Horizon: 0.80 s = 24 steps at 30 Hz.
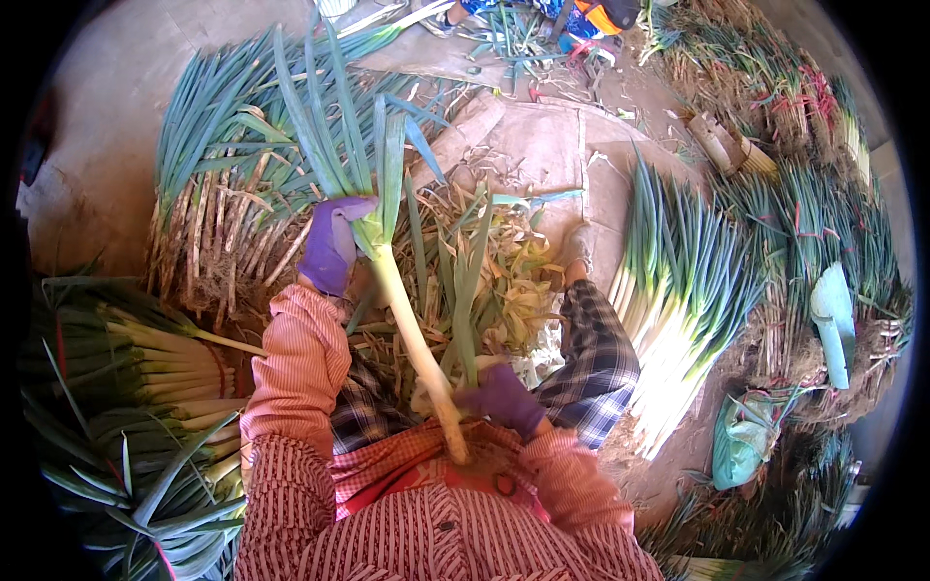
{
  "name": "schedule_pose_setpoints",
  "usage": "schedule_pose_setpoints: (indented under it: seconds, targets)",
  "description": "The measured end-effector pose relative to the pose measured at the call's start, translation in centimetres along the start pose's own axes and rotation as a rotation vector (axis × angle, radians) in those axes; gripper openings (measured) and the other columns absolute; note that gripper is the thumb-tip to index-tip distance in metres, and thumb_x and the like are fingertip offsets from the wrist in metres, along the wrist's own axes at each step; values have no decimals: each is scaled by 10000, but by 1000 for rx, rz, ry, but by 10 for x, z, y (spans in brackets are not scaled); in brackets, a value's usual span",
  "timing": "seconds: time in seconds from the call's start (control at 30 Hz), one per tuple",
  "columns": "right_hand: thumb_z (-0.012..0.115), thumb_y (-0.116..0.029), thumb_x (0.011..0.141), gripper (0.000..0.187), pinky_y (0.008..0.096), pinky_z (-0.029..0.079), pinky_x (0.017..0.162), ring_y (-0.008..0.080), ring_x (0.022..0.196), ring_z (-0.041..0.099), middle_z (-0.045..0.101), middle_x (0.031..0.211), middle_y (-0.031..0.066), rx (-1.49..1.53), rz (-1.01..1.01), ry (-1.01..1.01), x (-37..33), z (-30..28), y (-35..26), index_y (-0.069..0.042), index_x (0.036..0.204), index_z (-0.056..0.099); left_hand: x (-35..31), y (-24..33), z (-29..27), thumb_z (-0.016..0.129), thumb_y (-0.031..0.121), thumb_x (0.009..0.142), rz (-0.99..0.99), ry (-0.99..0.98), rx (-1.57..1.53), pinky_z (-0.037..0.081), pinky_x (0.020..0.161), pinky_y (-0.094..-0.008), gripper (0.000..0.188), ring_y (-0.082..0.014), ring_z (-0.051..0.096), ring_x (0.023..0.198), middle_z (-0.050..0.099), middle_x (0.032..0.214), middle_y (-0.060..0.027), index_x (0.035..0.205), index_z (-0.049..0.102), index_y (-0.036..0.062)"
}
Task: The person peels outer layers from leeks by hand while sitting on the floor, placing the cleaned leeks onto a pile.
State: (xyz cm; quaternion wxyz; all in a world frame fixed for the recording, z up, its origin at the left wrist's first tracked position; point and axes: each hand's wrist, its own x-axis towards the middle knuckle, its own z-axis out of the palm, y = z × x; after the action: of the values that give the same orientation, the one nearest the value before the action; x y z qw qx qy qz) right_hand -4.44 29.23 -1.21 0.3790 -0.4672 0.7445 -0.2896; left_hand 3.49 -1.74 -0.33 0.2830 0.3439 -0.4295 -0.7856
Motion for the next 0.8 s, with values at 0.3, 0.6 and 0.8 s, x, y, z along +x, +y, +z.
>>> schedule_pose_setpoints:
  seconds: [0.3, 0.6, 0.8]
  targets:
    - [666, -252, 826, 267, 324, 482, 540, 214, 579, 584, 607, 737, 86, 307, -104, 346, 65, 13, -41, -44, 986, 614, 6, -35, 20, 690, 241, 815, 166, -77, 100, 481, 435, -262, 288, -142, 614, 532, 673, 733, -86, 936, 700, -20]
    - [627, -145, 852, 164, 220, 423, 451, 93, 533, 533, 547, 672, 12, 1002, 91, 41, 50, -2, -45, -21, 956, 606, 35, 26, -48, 468, 585, 905, 76, -219, -209, 575, 701, -461, 674, -278, 671, 798, 630, 1056, -158, 1256, 483, 10]
    - [601, -212, 900, 197, 232, 427, 441, 96, 512, 533, 560, 648, 16, 1012, 141, -36, 80, -5, -54, -22, 950, 619, -23, -17, 25, 570, 390, 909, -167, -246, -259, 552, 746, -461, 532, -316, 651, 829, 613, 1098, -195, 1261, 461, 7]
